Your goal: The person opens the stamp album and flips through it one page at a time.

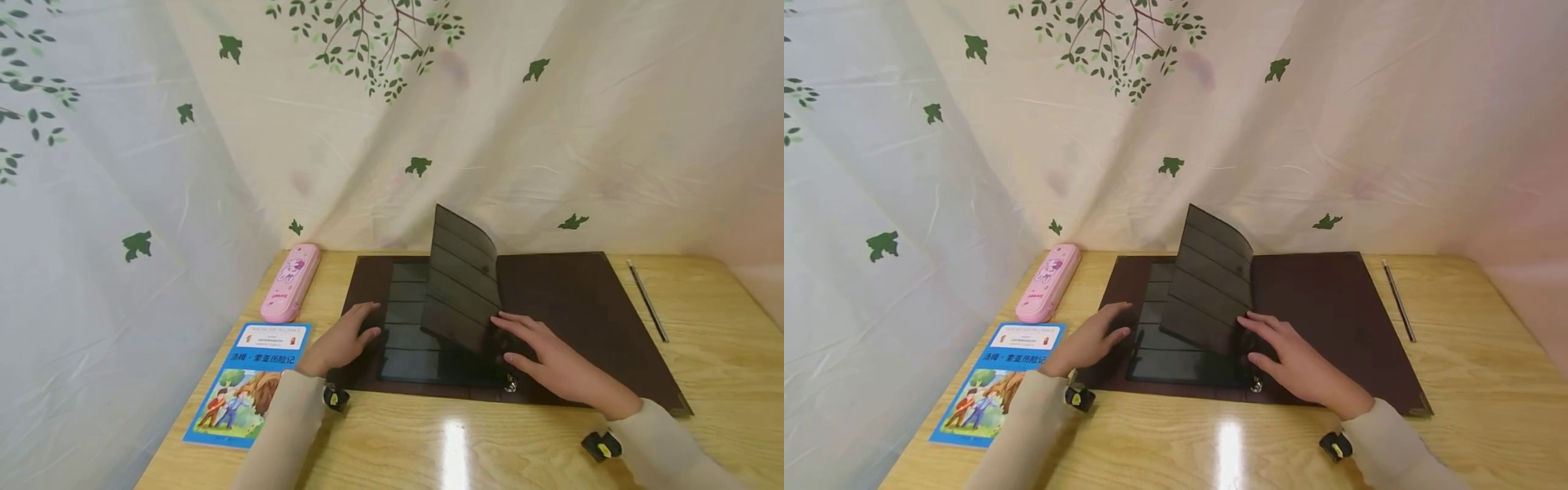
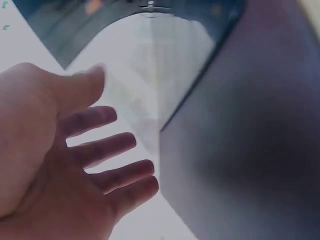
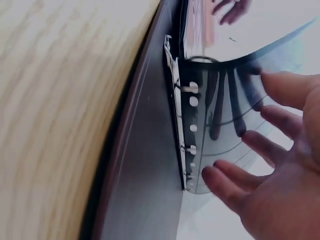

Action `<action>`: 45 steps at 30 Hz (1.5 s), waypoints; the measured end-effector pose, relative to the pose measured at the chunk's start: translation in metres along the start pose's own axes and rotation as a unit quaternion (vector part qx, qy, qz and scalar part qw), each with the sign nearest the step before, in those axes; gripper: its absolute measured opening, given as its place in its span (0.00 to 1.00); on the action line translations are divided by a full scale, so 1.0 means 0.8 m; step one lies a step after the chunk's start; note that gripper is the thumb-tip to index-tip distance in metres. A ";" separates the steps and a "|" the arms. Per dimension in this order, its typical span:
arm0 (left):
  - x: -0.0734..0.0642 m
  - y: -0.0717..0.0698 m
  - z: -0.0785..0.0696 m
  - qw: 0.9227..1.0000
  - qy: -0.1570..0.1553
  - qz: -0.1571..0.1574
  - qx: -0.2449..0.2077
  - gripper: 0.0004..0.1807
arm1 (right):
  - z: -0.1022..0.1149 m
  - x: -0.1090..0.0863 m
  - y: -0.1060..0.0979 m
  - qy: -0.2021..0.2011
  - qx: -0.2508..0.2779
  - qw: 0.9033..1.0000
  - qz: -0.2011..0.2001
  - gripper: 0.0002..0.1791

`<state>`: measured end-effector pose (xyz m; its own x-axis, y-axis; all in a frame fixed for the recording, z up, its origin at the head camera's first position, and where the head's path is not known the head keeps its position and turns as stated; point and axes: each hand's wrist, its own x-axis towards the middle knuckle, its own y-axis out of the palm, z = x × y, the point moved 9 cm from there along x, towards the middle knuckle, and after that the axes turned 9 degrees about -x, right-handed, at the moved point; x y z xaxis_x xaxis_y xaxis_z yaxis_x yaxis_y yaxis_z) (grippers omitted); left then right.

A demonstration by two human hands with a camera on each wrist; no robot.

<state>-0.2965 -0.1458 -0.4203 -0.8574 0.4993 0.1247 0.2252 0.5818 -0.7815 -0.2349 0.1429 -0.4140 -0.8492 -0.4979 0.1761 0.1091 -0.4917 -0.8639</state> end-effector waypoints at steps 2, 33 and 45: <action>0.002 -0.009 -0.005 1.000 0.004 -0.016 -0.001 0.25 | 0.001 0.001 0.004 -0.001 -0.012 1.000 0.005 0.30; 0.016 0.088 -0.014 0.971 -0.128 0.152 0.130 0.43 | -0.048 0.015 0.007 0.036 0.013 0.996 0.076 0.44; 0.009 0.080 -0.018 0.976 -0.119 0.155 0.099 0.42 | -0.039 0.021 0.010 0.038 -0.008 0.996 0.075 0.44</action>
<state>-0.2819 -0.0961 -0.4605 -0.8506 0.4545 -0.2645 0.4181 0.2796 -0.8643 -0.2646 0.1527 -0.4327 -0.8608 -0.5088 0.0086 0.2303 -0.4046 -0.8850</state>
